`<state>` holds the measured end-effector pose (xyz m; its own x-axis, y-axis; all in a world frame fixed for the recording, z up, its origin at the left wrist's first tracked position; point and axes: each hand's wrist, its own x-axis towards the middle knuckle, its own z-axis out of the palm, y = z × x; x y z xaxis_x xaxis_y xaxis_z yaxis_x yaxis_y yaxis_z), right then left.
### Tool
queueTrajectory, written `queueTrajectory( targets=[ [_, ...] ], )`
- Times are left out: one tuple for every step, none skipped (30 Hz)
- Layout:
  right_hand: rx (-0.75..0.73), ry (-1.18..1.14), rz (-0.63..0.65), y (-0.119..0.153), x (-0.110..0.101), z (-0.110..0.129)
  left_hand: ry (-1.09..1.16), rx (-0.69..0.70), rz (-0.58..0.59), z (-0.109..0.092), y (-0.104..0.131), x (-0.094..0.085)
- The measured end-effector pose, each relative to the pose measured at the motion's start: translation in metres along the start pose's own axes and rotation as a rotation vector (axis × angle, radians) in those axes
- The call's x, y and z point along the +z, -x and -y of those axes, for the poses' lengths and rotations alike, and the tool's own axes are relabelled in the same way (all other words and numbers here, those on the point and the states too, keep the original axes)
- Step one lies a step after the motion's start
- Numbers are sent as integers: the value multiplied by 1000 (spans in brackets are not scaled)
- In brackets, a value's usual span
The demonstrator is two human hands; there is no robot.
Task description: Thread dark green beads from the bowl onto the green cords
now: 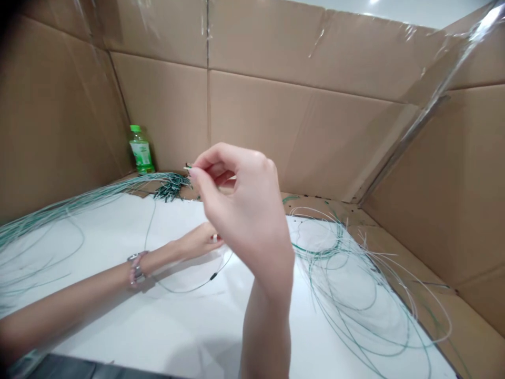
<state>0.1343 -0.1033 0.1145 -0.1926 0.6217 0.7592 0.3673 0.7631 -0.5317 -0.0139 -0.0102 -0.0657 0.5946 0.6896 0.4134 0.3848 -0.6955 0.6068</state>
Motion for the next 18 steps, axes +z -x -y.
queueTrajectory(
  targets=[
    [2, 28, 10, 0, 2, 1, -6, -11, -9, 1, 5, -7],
    [7, 56, 27, -1, 5, 2, 5, -32, -41, 1, 11, -14],
    [15, 80, 50, -2, 9, 2, 38, -67, -93, 1, 17, -20],
    [25, 102, 76, -3, 14, 2, 96, -113, -153, 1, 23, -25],
    [35, 121, 102, -3, 20, 1, 177, -163, -215, 1, 29, -29],
    [48, 138, 127, -3, 28, -1, 271, -209, -269, 2, 34, -31],
    [61, 150, 149, -2, 37, -5, 370, -242, -313, 2, 39, -32],
    [74, 156, 165, 0, 46, -11, 464, -264, -352, 3, 42, -32],
    [93, 153, 181, 4, 55, -19, 547, -278, -387, 4, 45, -30],
    [114, 130, 196, 10, 64, -29, 620, -290, -422, 4, 47, -28],
    [140, 96, 211, 18, 72, -40, 687, -306, -460, 5, 49, -26],
    [190, 60, 203, 28, 79, -53, 756, -327, -495, 6, 51, -23],
    [256, 13, 180, 39, 85, -65, 829, -351, -520, 6, 52, -20],
    [321, -28, 145, 50, 91, -76, 902, -375, -533, 6, 54, -18],
    [381, -60, 102, 61, 96, -85, 972, -398, -534, 6, 56, -15],
    [433, -94, 72, 72, 99, -92, 1031, -418, -523, 6, 58, -13],
    [473, -122, 57, 81, 102, -96, 1076, -437, -506, 6, 60, -12],
    [497, -144, 39, 89, 105, -98, 1109, -452, -484, 5, 62, -11]
  ],
)
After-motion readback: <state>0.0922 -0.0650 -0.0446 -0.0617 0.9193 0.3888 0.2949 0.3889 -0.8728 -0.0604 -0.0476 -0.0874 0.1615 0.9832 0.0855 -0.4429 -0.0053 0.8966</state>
